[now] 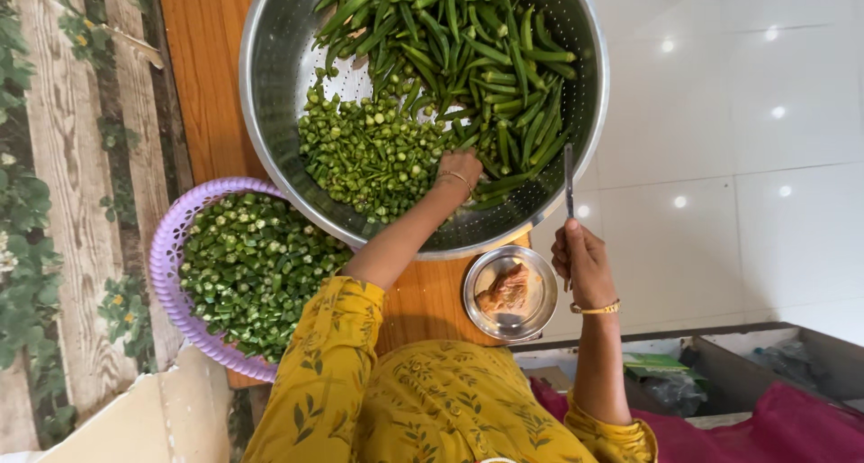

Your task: The person uses a knife to chop okra pods into small pieces, moving the cut pieces into a purple basket while holding unchopped okra in a large metal basin.

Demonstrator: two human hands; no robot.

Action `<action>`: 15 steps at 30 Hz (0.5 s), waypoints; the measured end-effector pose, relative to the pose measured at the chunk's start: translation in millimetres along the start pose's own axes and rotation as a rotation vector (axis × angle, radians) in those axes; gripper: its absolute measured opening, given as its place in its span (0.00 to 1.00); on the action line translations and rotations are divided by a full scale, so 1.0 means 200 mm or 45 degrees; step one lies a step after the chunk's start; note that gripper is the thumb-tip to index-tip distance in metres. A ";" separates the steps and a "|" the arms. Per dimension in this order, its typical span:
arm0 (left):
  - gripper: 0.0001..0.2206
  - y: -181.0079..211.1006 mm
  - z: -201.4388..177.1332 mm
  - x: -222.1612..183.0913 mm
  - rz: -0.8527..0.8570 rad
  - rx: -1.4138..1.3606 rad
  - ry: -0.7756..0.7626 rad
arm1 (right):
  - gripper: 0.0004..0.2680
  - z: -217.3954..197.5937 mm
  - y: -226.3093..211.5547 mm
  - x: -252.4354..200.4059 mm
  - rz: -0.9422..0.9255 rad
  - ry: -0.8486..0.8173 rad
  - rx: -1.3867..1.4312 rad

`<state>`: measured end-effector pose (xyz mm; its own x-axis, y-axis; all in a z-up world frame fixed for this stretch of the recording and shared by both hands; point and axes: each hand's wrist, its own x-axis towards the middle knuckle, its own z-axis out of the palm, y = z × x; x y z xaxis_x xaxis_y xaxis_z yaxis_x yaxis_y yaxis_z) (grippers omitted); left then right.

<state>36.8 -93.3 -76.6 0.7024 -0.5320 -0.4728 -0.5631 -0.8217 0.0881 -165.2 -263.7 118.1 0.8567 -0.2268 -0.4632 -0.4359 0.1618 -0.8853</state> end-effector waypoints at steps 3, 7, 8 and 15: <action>0.10 -0.06 0.01 -0.09 0.069 -0.076 0.191 | 0.17 0.03 -0.01 0.02 -0.019 -0.082 -0.023; 0.07 -0.19 -0.16 -0.33 0.121 -0.470 0.036 | 0.17 0.12 -0.06 0.06 -0.094 -0.145 -0.046; 0.09 -0.21 -0.21 -0.43 0.282 -0.836 0.243 | 0.17 0.14 -0.07 0.06 -0.115 -0.167 -0.060; 0.23 -0.25 -0.58 -1.05 0.153 -1.520 0.408 | 0.13 0.45 -0.16 0.18 -0.359 -0.253 -0.740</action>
<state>-31.9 36.8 119.7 0.8430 -0.5047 -0.1860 -0.0010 -0.3472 0.9378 -95.8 -191.2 133.0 0.9697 0.0051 -0.2441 -0.2178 -0.4336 -0.8744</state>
